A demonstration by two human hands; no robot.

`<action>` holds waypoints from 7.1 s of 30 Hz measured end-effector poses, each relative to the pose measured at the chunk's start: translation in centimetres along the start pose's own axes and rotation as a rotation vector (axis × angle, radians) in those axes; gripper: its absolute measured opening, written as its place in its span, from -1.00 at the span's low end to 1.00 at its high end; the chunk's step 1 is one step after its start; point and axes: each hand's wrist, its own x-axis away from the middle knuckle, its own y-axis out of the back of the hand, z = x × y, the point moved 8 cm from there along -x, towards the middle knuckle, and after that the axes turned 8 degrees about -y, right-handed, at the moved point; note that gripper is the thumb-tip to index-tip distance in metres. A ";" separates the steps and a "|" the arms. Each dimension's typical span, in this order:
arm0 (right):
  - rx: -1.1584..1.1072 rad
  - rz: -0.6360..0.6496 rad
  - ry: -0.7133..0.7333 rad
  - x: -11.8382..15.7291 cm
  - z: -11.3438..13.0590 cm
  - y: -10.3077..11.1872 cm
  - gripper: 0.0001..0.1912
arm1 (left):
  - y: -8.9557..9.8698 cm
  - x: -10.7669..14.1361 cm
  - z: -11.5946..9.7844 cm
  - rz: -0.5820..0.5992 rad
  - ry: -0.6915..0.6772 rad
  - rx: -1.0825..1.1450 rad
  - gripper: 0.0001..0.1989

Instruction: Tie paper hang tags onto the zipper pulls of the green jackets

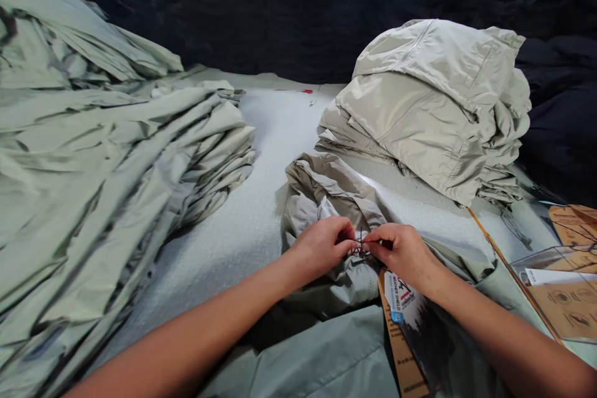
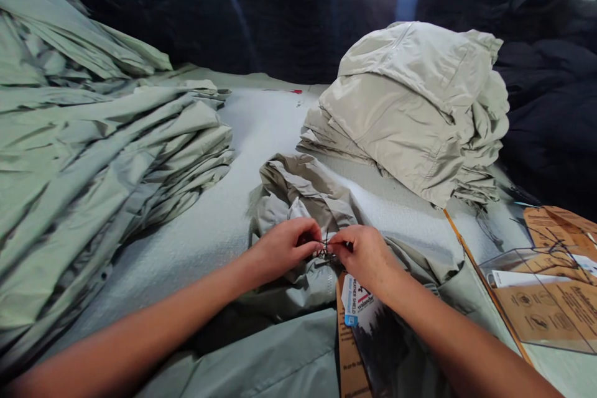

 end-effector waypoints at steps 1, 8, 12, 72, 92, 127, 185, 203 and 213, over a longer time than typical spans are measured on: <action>0.030 -0.018 0.002 0.0 0.0 0.1 -0.85 | 0.0 0.0 0.0 -0.005 -0.007 0.021 -0.97; 0.118 -0.083 0.016 0.1 0.4 0.1 -0.91 | 0.3 0.4 -1.3 -0.074 -0.105 -0.014 -0.92; 0.129 -0.043 -0.003 0.0 0.5 -0.1 -0.84 | 0.3 0.4 -1.5 -0.087 -0.124 -0.039 -0.90; -0.357 -0.052 -0.289 -0.9 -2.0 -0.1 -0.82 | -0.8 -0.3 0.8 -0.213 0.202 0.954 -0.61; -0.493 -0.054 -0.136 -1.2 0.1 1.9 -0.83 | -0.5 -0.3 -0.4 -0.202 0.135 0.845 -0.70; -0.041 -0.282 0.465 2.5 5.2 2.7 -0.89 | -1.2 1.3 -1.5 -0.082 0.360 1.411 -0.66; -1.061 0.323 -0.350 -0.5 -1.2 -1.7 -0.69 | 2.8 0.7 -2.8 -0.343 -0.271 0.588 -0.91; -1.082 0.064 -0.403 -0.6 -1.2 -1.0 -0.66 | 2.2 1.1 -2.0 -0.443 -0.061 0.584 -0.89; -0.465 -0.216 -0.073 -0.1 0.3 1.8 -0.83 | 1.1 0.8 -0.9 -0.413 0.123 0.823 -0.81</action>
